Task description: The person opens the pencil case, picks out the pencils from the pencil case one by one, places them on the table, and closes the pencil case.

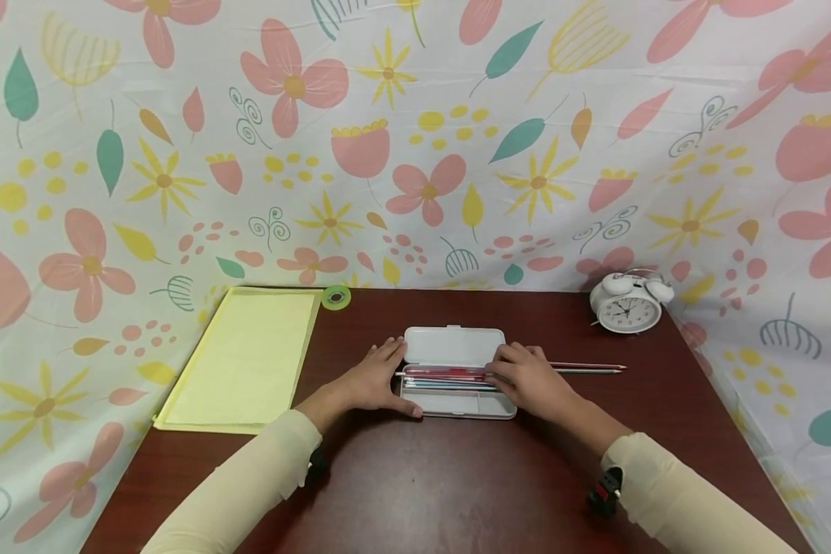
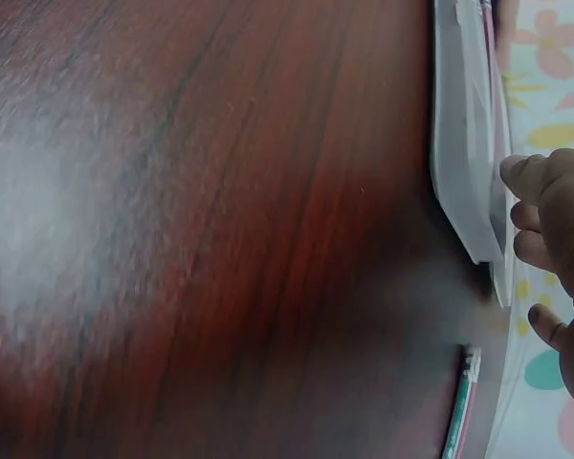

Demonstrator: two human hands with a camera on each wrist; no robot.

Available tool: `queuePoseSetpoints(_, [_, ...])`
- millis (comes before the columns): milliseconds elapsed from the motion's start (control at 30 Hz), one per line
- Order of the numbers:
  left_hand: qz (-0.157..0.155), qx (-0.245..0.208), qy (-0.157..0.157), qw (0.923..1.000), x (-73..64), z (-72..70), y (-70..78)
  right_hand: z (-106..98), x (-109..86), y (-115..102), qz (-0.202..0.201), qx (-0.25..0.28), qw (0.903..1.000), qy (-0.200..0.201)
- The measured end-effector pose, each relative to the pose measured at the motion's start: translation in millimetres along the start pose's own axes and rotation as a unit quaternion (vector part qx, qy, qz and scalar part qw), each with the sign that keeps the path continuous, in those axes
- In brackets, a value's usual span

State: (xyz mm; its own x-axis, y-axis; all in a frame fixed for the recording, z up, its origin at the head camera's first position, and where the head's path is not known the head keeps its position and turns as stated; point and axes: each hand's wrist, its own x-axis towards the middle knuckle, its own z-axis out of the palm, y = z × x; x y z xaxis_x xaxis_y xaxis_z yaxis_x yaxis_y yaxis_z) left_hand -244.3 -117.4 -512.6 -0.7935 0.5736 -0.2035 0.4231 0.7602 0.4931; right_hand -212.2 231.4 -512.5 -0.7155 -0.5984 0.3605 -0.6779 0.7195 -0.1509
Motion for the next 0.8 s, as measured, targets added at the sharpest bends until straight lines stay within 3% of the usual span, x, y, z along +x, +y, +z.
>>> queuePoseSetpoints(533, [-0.006, 0.003, -0.003, 1.0, 1.5, -0.1, -0.4, 12.3, 9.8, -7.0, 0.026, 0.014, 0.9994, -0.018])
queuePoseSetpoints(800, [-0.001, 0.013, -0.009, 0.9999, -0.1, -2.1, 1.6, 17.8, 17.5, -15.8, 0.013, 0.004, 0.9998, -0.014])
